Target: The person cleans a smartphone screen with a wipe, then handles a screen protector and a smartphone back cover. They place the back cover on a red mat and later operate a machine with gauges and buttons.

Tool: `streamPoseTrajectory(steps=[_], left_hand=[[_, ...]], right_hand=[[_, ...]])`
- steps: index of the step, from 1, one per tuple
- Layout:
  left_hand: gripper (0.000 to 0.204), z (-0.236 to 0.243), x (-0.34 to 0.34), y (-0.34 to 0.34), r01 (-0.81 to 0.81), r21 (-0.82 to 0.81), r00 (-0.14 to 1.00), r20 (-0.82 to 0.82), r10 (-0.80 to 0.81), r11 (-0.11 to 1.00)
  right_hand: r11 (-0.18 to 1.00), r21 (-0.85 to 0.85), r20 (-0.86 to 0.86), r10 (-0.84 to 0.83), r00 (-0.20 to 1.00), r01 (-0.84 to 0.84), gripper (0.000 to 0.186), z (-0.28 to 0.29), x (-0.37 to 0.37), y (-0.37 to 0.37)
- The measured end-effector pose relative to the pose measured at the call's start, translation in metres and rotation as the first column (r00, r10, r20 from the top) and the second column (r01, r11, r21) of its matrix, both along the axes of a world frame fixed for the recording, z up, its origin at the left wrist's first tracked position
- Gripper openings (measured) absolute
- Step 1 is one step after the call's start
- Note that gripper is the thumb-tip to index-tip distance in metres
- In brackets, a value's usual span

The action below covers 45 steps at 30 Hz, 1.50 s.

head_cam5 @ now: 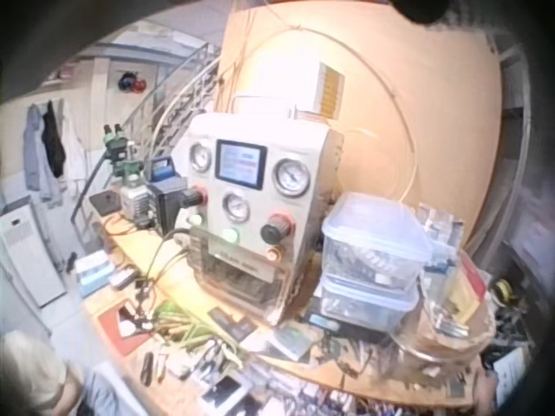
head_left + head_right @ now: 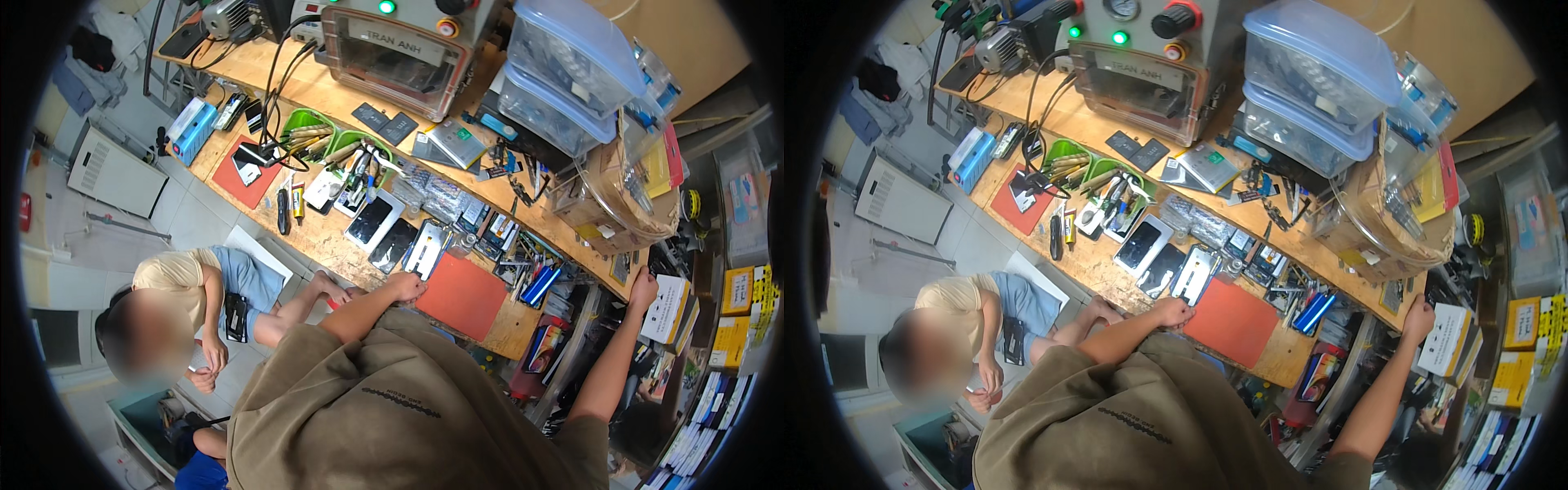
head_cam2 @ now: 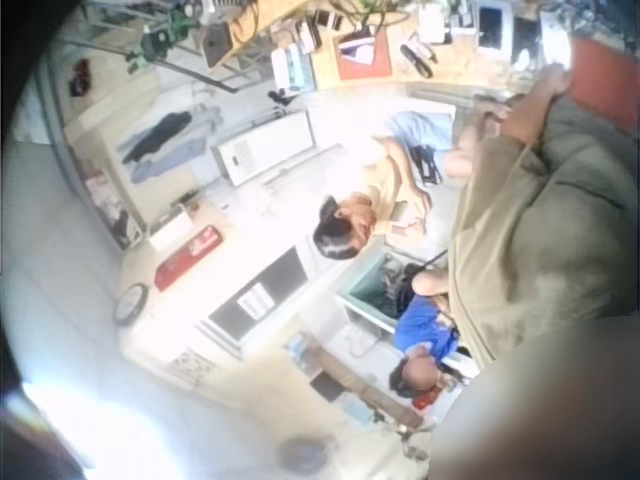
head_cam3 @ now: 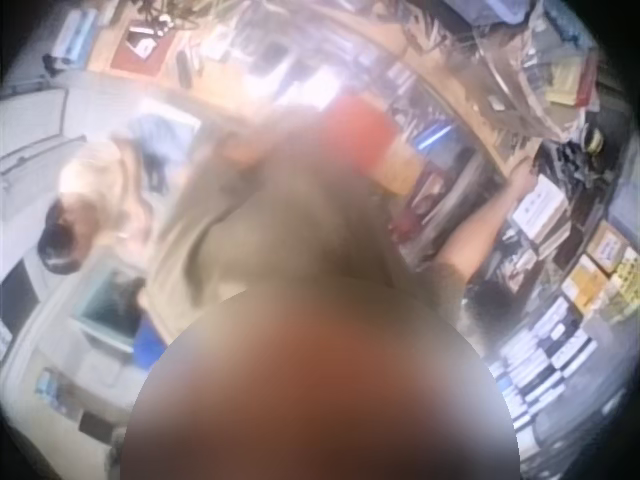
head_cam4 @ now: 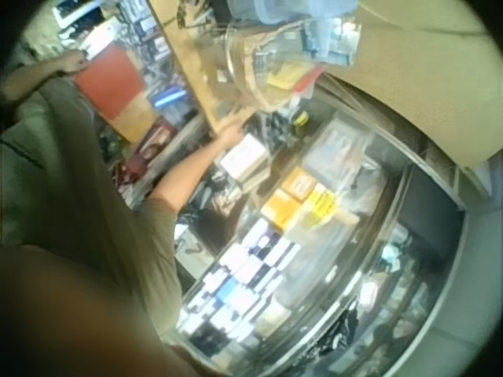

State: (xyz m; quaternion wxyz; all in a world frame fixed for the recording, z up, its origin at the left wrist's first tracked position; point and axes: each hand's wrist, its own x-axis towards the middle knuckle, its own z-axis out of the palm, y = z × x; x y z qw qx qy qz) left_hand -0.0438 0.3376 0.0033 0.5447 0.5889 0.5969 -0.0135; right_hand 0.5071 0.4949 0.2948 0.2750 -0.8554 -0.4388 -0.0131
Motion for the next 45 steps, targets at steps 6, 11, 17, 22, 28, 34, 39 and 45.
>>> streamPoseTrajectory(steps=[6,11,17,22,28,34,39,45], left_hand=[[0.050,-0.014,-0.009,-0.007,-0.039,0.056,0.997,0.064,0.035,0.998],[0.047,-0.015,-0.017,-0.009,-0.103,0.017,0.987,0.126,0.100,0.995],[0.046,-0.017,-0.020,-0.008,-0.103,-0.044,0.974,0.198,0.110,0.994],[0.042,-0.021,-0.022,-0.005,-0.126,-0.080,0.964,0.225,0.141,0.989],[0.043,-0.022,-0.021,0.000,-0.133,-0.133,0.953,0.255,0.164,0.982],[0.044,-0.017,-0.023,0.003,-0.142,-0.164,0.956,0.233,0.178,0.976],[0.040,-0.017,-0.023,0.004,-0.069,-0.105,0.968,0.232,0.092,0.992],[0.039,-0.013,-0.024,0.005,-0.085,-0.156,0.954,0.271,0.126,0.984]], right_hand=[[1.000,-0.005,0.029,-0.016,0.999,0.016,0.057,0.001,-0.003,-0.001],[0.999,-0.006,0.034,-0.041,0.999,0.041,0.056,-0.001,-0.002,-0.002],[0.995,0.039,0.062,-0.089,0.994,0.087,0.058,-0.006,-0.004,-0.004],[0.989,0.067,0.047,-0.136,0.990,0.133,0.052,-0.001,-0.017,-0.009],[0.985,0.099,0.013,-0.145,0.989,0.143,0.045,0.014,-0.042,-0.011],[0.980,0.110,-0.057,-0.159,0.986,0.165,0.043,0.012,-0.040,-0.013],[0.987,0.093,0.006,-0.136,0.991,0.135,0.046,-0.010,-0.003,-0.006],[0.998,0.054,-0.025,-0.034,0.999,0.035,0.052,-0.013,0.019,-0.001]])
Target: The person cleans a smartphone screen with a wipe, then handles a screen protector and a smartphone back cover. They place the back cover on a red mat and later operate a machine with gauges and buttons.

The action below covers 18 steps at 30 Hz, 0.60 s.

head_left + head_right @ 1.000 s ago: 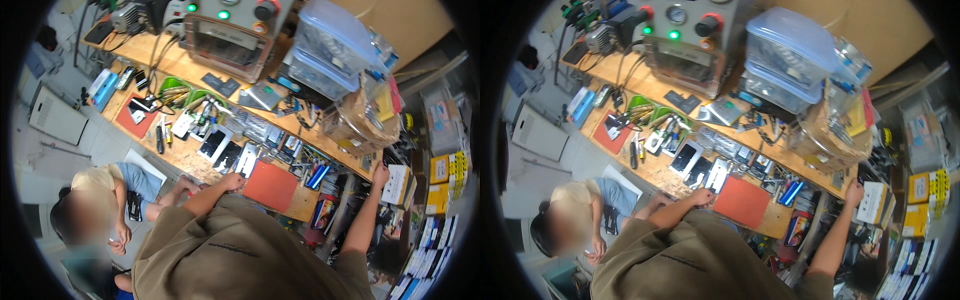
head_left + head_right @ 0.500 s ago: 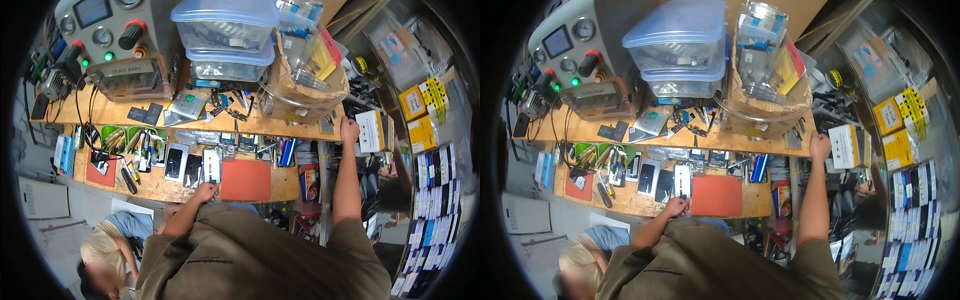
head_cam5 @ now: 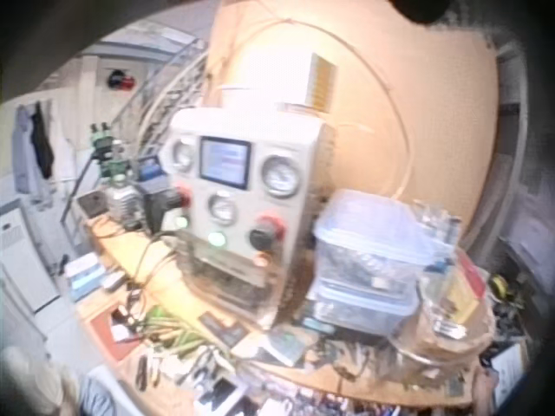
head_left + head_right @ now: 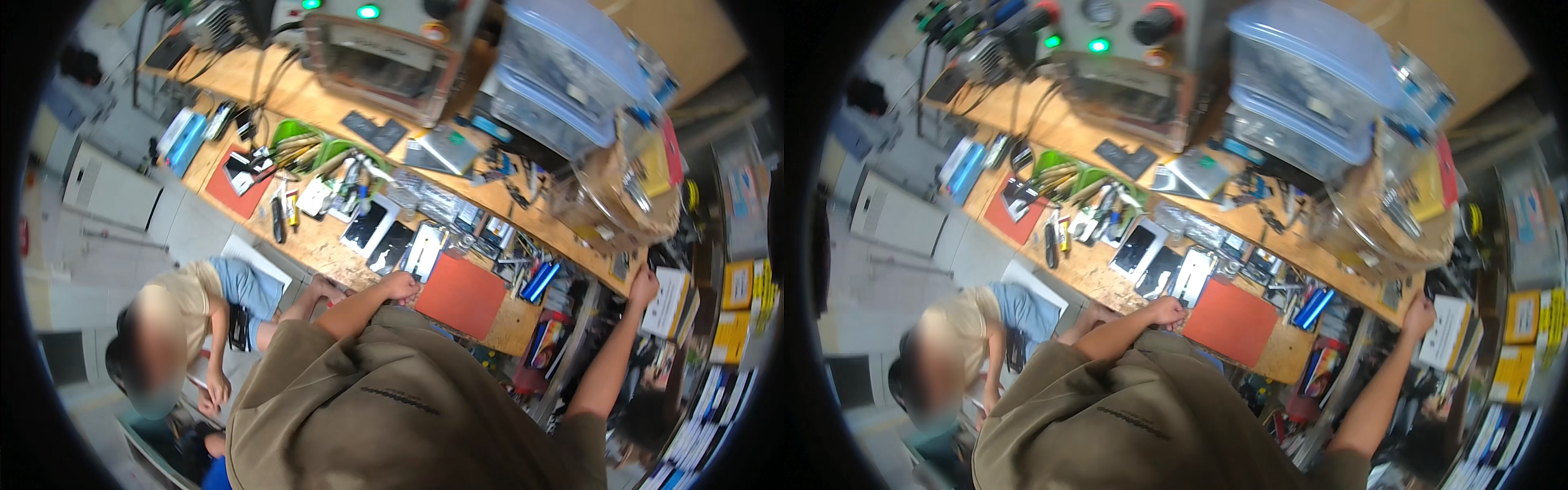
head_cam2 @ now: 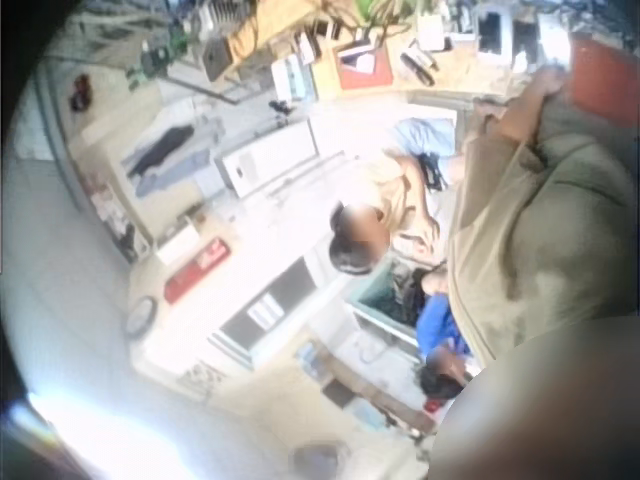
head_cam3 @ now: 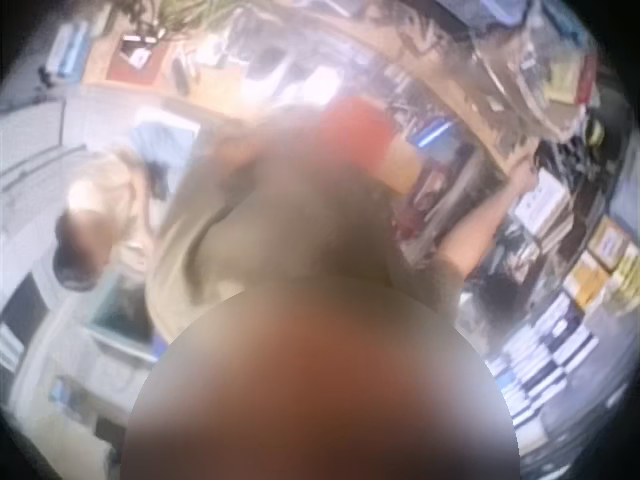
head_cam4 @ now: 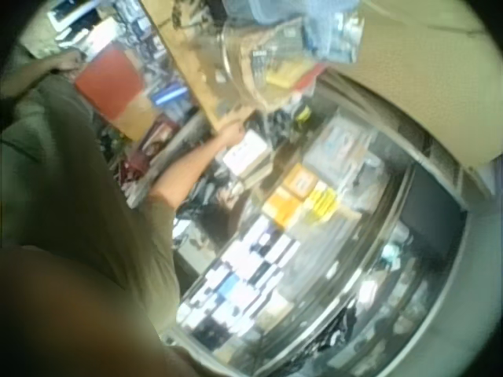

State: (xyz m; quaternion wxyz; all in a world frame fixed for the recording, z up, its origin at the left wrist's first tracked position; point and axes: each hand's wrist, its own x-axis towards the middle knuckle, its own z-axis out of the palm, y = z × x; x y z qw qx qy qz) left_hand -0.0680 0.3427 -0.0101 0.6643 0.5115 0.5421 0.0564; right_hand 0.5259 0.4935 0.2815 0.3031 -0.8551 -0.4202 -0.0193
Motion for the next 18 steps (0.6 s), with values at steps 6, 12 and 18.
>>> streamPoseTrajectory(steps=[6,12,18], left_hand=[[0.037,0.005,0.001,-0.003,0.019,0.033,0.998,-0.061,-0.017,0.999],[0.037,0.007,0.002,-0.005,-0.012,0.038,0.998,-0.058,0.014,0.999],[0.039,0.003,-0.002,-0.013,-0.101,0.033,0.993,-0.052,0.102,0.994]], right_hand=[[1.000,0.023,0.042,0.004,0.999,-0.005,0.053,0.009,-0.016,-0.001],[0.999,0.028,0.066,0.033,0.997,-0.035,0.051,0.011,-0.019,-0.002],[0.999,0.046,0.053,0.010,0.999,-0.012,0.050,0.010,-0.022,-0.003]])
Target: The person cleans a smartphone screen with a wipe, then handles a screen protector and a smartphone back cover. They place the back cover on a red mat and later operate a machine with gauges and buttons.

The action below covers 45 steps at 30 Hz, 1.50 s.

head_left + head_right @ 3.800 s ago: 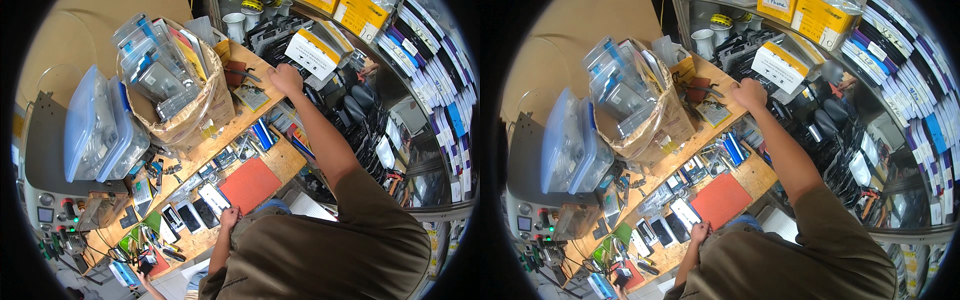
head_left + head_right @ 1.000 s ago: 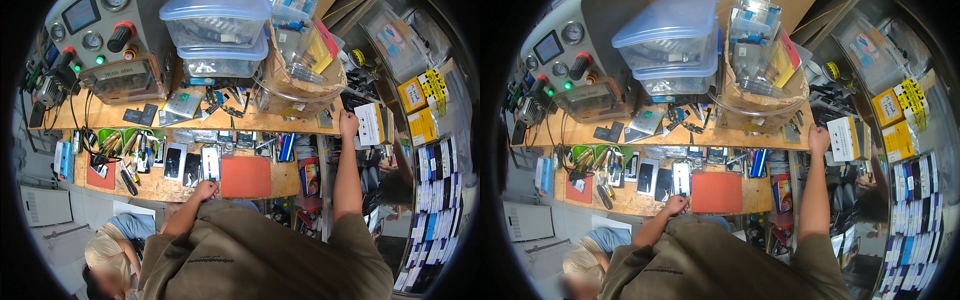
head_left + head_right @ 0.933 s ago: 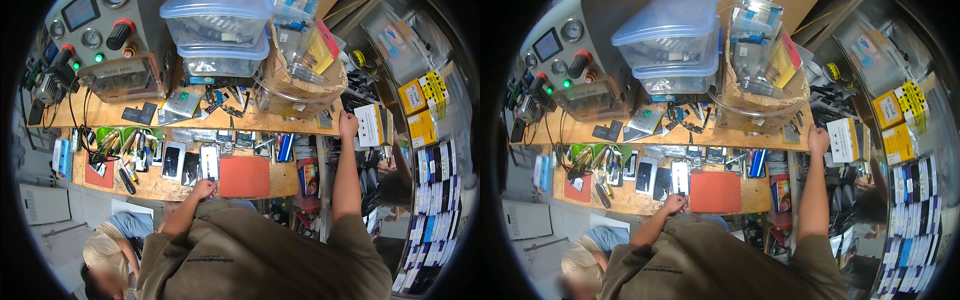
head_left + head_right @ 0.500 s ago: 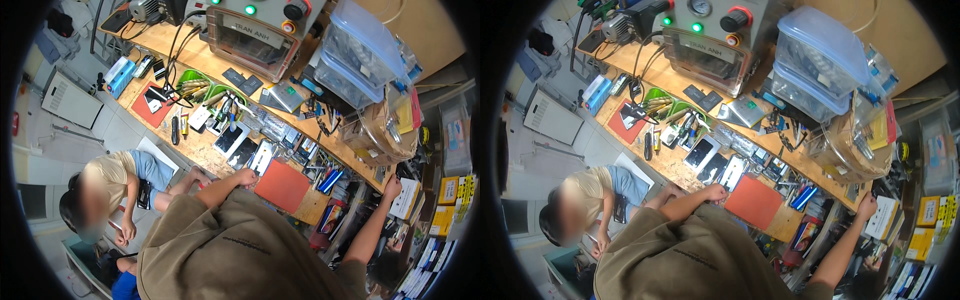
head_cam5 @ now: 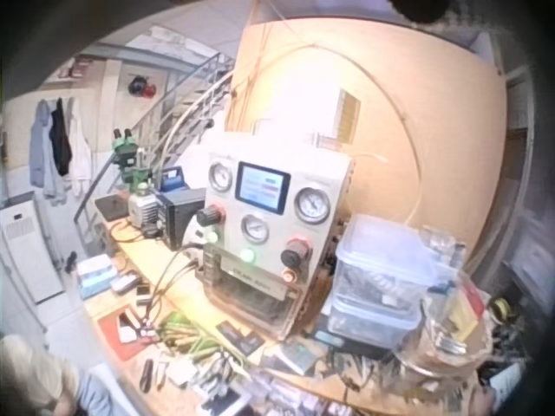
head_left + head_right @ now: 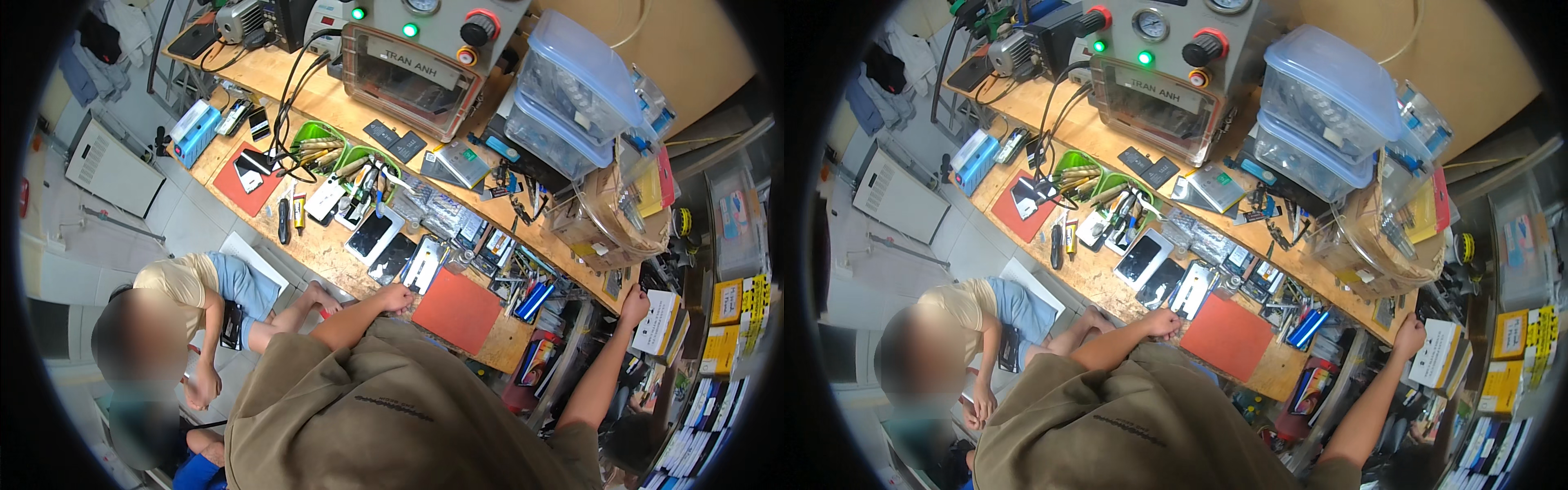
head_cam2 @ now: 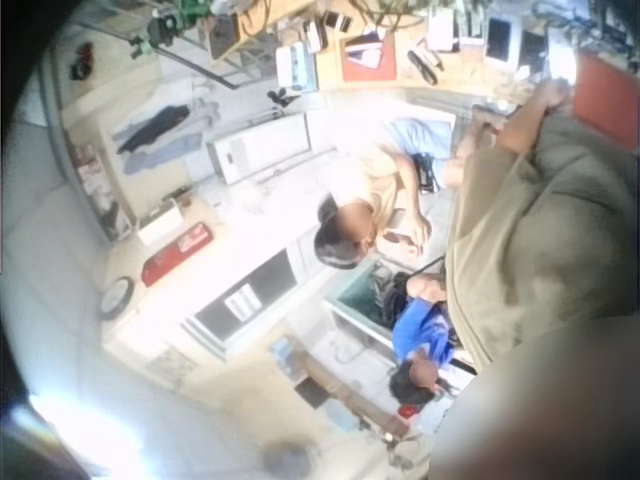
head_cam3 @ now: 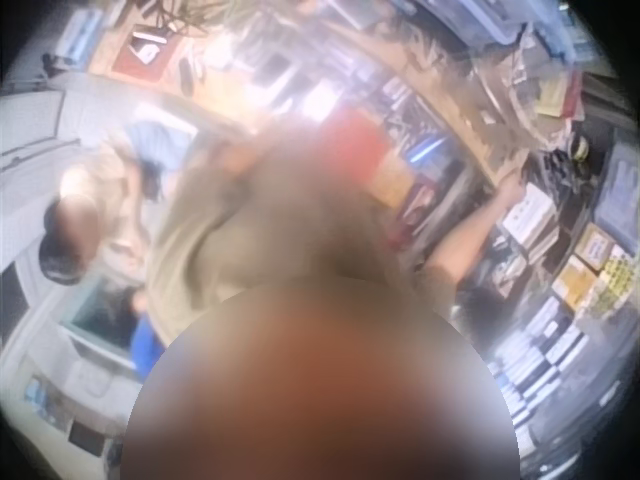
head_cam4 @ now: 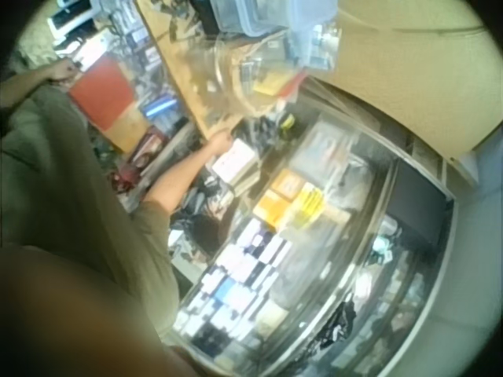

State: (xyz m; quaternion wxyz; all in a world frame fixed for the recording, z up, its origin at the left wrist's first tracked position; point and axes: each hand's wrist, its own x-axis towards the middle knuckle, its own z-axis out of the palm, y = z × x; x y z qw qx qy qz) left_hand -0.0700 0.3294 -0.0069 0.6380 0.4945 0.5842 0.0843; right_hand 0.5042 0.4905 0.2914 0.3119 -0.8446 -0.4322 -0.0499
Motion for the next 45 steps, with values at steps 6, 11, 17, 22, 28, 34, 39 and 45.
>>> streamPoseTrajectory(steps=[6,11,17,22,28,34,39,45], left_hand=[[0.040,-0.008,0.002,0.001,0.030,0.036,0.999,-0.046,-0.028,0.999],[0.039,-0.002,0.000,-0.002,0.052,0.056,0.996,-0.080,-0.047,0.997],[0.040,-0.010,-0.002,0.001,0.042,0.030,0.999,0.023,-0.043,0.999],[0.034,-0.024,-0.004,0.002,-0.003,-0.019,0.993,0.116,0.006,1.000],[0.022,-0.044,-0.010,0.008,0.009,-0.105,0.979,0.201,0.012,0.994],[0.018,-0.040,-0.010,0.006,0.049,-0.069,0.975,0.222,-0.033,0.996],[0.045,-0.033,-0.009,0.012,0.016,-0.133,0.977,0.212,0.012,0.991],[0.048,-0.027,-0.008,0.007,-0.021,-0.077,0.978,0.203,0.036,0.997]], right_hand=[[1.000,-0.018,-0.018,-0.006,1.000,0.005,0.048,0.003,-0.004,-0.002],[0.999,-0.014,-0.041,-0.038,0.998,0.037,0.049,0.000,-0.003,-0.002],[0.998,0.040,0.047,-0.048,0.998,0.046,0.045,-0.002,-0.007,-0.003],[0.996,0.026,-0.026,-0.084,0.996,0.085,0.042,0.009,-0.027,-0.008],[0.992,-0.009,-0.008,-0.126,0.992,0.125,0.041,0.017,-0.036,-0.007],[0.995,-0.012,-0.051,-0.104,0.993,0.103,0.041,0.018,-0.037,-0.009],[0.995,-0.021,-0.016,-0.101,0.995,0.101,0.043,0.017,-0.032,-0.005],[0.997,-0.049,-0.014,-0.054,0.998,0.054,0.048,0.007,-0.009,0.000]])
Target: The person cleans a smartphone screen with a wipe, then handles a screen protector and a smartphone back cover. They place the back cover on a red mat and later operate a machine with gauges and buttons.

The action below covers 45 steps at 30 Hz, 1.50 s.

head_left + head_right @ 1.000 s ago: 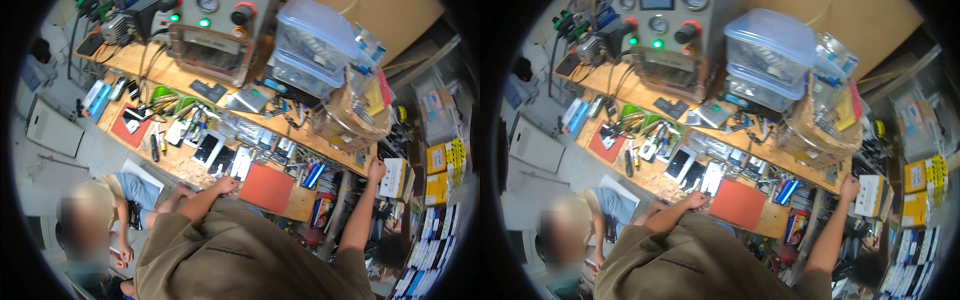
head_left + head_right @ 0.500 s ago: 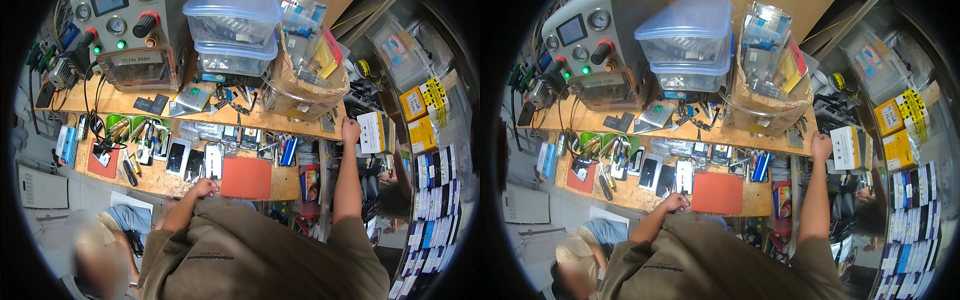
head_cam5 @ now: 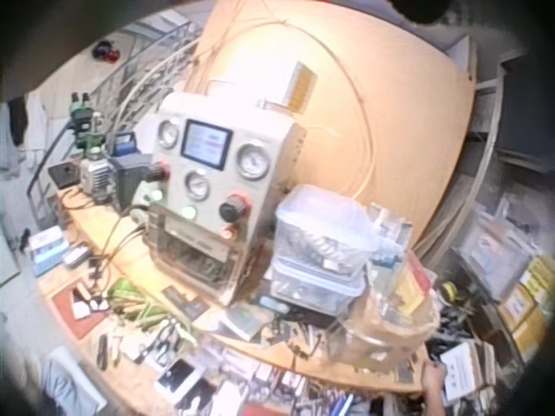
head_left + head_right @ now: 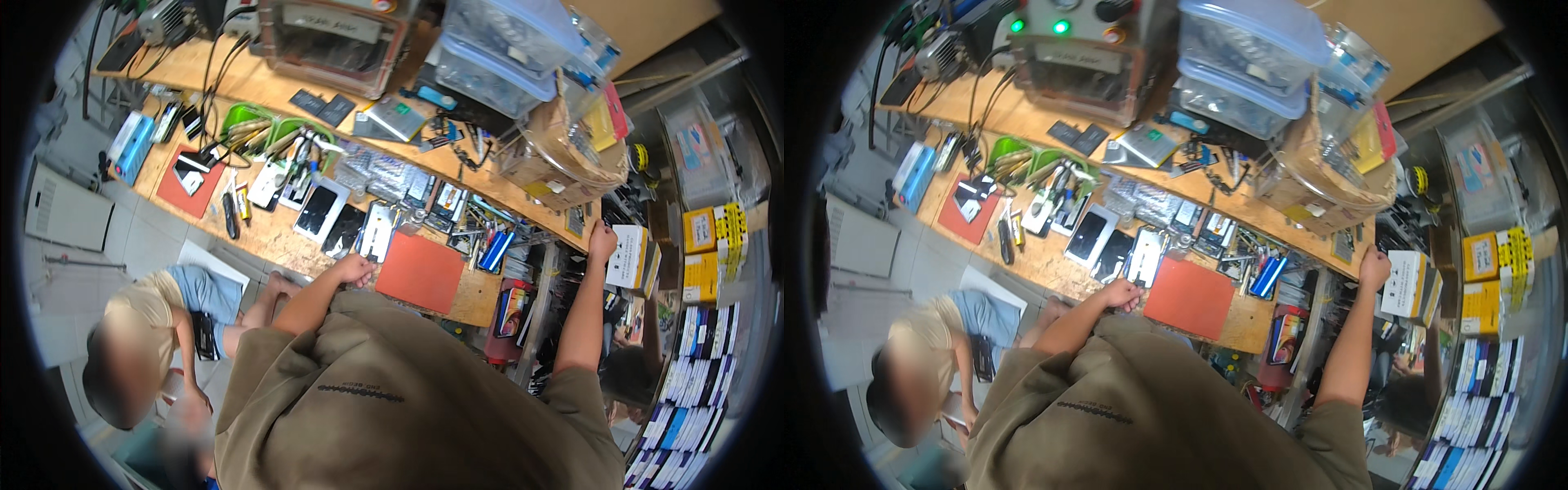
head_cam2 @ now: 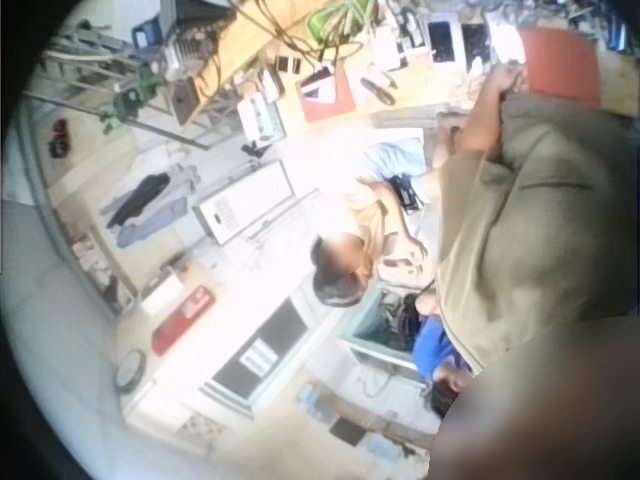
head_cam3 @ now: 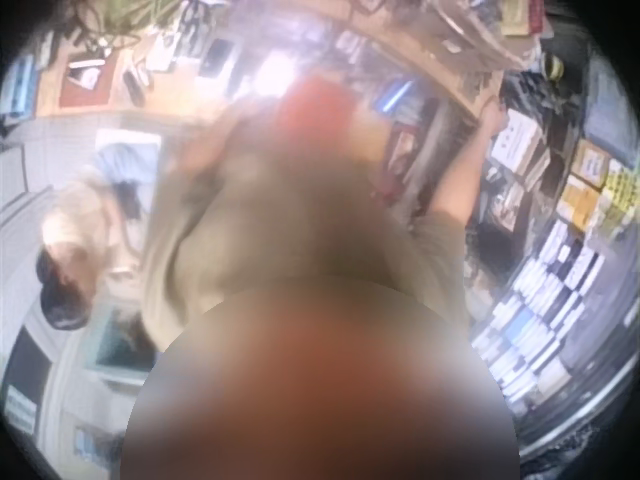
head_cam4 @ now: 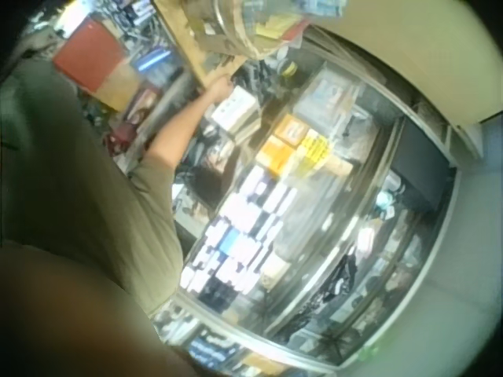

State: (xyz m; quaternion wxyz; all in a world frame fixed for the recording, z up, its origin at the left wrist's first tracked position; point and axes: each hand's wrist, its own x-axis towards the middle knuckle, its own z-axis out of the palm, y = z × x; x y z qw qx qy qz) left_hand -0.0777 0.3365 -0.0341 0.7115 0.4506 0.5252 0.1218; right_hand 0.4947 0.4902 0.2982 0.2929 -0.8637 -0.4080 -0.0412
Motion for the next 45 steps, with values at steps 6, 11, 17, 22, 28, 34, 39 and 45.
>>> streamPoseTrajectory(steps=[6,11,17,22,28,34,39,45], left_hand=[[0.048,-0.022,0.004,0.003,0.011,0.020,0.999,0.033,-0.012,1.000],[0.037,-0.032,0.006,0.002,0.042,0.024,0.996,0.080,-0.044,0.999],[0.045,0.014,-0.014,0.013,0.342,-0.004,0.938,0.058,-0.341,0.940],[0.044,0.054,-0.099,0.010,-0.184,0.070,0.936,0.316,0.154,0.980],[0.014,0.045,-0.215,-0.002,-0.965,0.082,0.262,0.336,0.905,0.249],[0.022,0.021,-0.320,0.009,-0.915,0.397,0.122,0.095,0.988,0.075],[0.060,0.032,-0.362,0.042,-0.593,0.633,0.141,-0.526,0.838,0.497],[0.087,0.038,-0.396,0.086,-0.492,0.387,0.232,-0.805,0.546,0.780]], right_hand=[[0.996,0.043,0.071,0.073,0.995,-0.076,0.051,-0.013,0.028,0.010],[0.999,-0.023,0.055,0.041,0.998,-0.040,0.052,-0.008,0.026,0.013],[0.995,-0.078,0.036,0.063,0.997,-0.060,0.058,0.004,0.014,0.007],[0.971,-0.241,0.102,0.017,0.995,0.008,0.074,0.008,0.010,0.011],[0.947,-0.315,0.041,-0.057,0.998,0.067,0.086,0.009,0.012,0.014],[0.954,-0.299,0.058,-0.018,0.998,0.035,0.086,0.002,0.025,0.013],[0.949,-0.289,0.107,-0.099,0.989,0.126,0.089,-0.001,0.034,0.014],[0.953,-0.296,0.058,-0.052,0.997,0.067,0.089,-0.001,0.044,0.007]])
